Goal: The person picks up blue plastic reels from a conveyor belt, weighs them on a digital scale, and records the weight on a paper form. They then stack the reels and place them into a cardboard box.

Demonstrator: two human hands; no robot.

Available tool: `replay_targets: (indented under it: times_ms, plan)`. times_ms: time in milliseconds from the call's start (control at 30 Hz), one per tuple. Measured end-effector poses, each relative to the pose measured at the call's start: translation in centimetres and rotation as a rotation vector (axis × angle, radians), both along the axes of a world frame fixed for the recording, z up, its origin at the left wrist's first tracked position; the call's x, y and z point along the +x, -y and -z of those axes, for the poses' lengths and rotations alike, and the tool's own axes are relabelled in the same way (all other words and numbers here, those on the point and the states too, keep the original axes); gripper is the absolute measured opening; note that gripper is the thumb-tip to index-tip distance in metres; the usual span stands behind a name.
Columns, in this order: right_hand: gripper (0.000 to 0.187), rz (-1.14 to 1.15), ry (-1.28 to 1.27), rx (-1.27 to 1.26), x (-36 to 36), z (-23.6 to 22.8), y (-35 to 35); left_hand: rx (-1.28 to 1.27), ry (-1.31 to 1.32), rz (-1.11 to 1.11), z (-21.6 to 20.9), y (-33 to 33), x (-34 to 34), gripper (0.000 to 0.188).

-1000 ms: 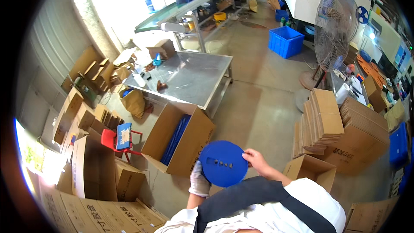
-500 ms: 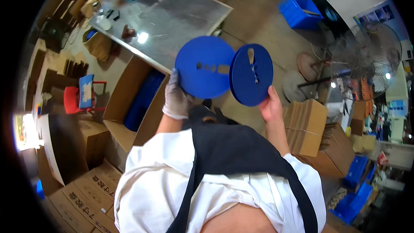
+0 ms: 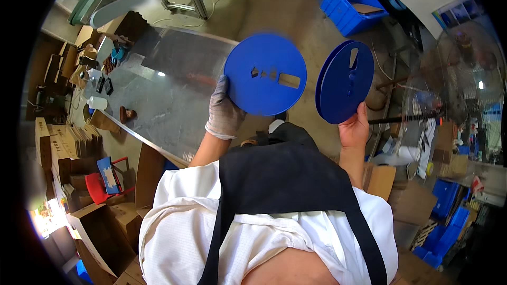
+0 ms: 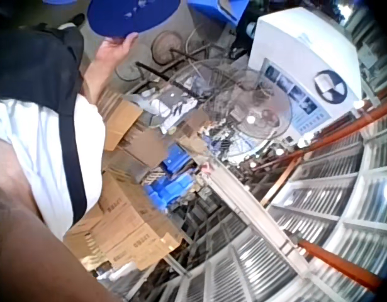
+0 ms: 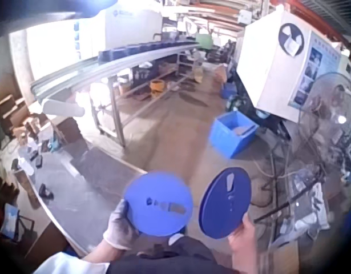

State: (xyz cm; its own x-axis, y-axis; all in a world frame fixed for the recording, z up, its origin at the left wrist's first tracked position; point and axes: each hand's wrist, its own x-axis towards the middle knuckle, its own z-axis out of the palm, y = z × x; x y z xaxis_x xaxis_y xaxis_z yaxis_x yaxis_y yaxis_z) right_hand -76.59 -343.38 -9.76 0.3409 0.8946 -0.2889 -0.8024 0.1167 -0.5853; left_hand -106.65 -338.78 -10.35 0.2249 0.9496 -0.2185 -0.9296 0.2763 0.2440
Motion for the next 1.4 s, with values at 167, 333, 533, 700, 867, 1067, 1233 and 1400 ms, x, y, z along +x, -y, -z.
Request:
replay_targets:
  times_ms: [167,333,533,700,867,1067,1233,1400]
  plan:
    - [0.011,-0.245,0.181,-0.061,0.9,-2.6,-16.5,-0.038,-0.101,-0.075,-0.4,-13.4,3.9,0.039]
    - [0.014,-0.553,0.247,0.002,-0.8,-2.5,-29.8,-0.098,-0.152,-0.162,-0.4,-21.3,4.4,0.040]
    - [0.021,-0.786,-0.530,0.302,1.7,-0.3,-45.9,-0.100,-0.076,-0.260,-1.1,-33.6,3.0,0.041]
    - [0.018,-0.637,-0.598,0.207,3.6,-2.4,-57.7,-0.001,-0.334,-0.328,-9.7,-46.1,2.8,0.044]
    - [0.020,-0.595,-0.666,0.315,1.8,-4.1,-67.6,0.007,-0.504,-0.446,-16.0,-54.9,2.6,0.048]
    - [0.020,-0.650,-0.666,0.296,0.1,-2.4,-81.1,-0.045,-0.596,-0.443,-16.4,-67.6,1.9,0.041]
    - [0.017,-0.844,-0.401,0.377,-3.9,-4.5,-93.6,-0.142,-0.453,-0.457,-13.0,-77.7,1.4,0.048]
    - [0.013,-0.845,0.335,0.227,-12.8,-7.3,-103.3,-0.120,-0.394,-0.596,-12.3,-87.2,-0.4,0.045]
